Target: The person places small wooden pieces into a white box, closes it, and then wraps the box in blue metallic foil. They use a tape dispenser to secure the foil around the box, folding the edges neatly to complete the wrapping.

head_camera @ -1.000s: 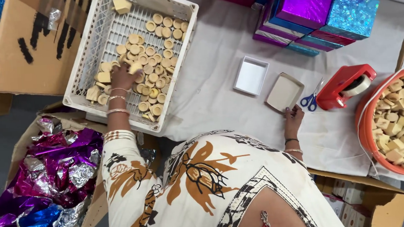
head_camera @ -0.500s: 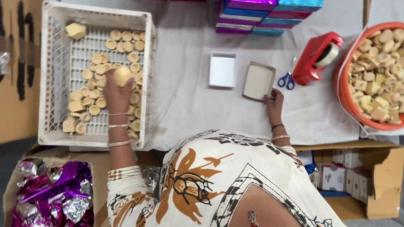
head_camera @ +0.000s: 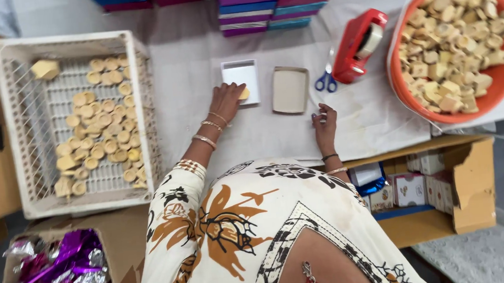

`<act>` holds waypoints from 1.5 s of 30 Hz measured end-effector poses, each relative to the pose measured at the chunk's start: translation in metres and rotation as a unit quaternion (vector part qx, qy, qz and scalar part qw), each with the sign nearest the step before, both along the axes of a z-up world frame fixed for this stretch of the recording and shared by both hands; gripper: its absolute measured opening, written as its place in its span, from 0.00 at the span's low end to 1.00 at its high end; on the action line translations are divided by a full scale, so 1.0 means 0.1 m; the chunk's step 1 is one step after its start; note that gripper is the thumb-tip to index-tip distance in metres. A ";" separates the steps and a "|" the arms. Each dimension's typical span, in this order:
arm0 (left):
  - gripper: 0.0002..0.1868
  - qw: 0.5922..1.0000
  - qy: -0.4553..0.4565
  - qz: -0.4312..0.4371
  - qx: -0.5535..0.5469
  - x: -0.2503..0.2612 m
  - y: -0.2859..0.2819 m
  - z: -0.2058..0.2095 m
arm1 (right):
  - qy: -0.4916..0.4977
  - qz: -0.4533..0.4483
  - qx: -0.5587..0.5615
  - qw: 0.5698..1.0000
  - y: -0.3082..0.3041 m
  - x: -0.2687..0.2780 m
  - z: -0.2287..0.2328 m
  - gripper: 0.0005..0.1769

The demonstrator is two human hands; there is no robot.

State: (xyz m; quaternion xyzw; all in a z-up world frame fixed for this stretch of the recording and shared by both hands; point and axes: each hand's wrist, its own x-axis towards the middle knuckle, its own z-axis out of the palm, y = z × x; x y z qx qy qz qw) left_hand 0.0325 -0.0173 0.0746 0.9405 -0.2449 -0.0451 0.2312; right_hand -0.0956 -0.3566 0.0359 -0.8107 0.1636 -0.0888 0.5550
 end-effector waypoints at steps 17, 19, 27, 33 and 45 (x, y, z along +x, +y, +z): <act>0.23 0.997 0.012 0.039 -0.065 -0.12 0.03 -0.24 | -0.147 -0.281 -0.339 0.886 -3.09 0.15 1.09 0.11; 0.24 0.996 0.019 0.054 -0.071 -0.13 0.04 -0.24 | -0.146 -0.276 -0.374 0.873 -3.57 0.26 0.78 0.15; 0.23 0.997 0.041 0.038 0.043 -0.16 -0.12 0.10 | 0.180 -0.040 -0.352 0.918 -3.32 0.97 0.27 0.52; 0.28 0.995 0.089 0.047 -0.007 -0.15 -0.03 -0.40 | 0.242 -0.005 -0.334 0.911 -3.14 1.20 0.58 0.47; 0.27 0.998 0.026 0.053 0.014 -0.17 -0.08 -0.29 | 0.228 -0.008 -0.320 0.919 -3.18 1.24 0.50 0.47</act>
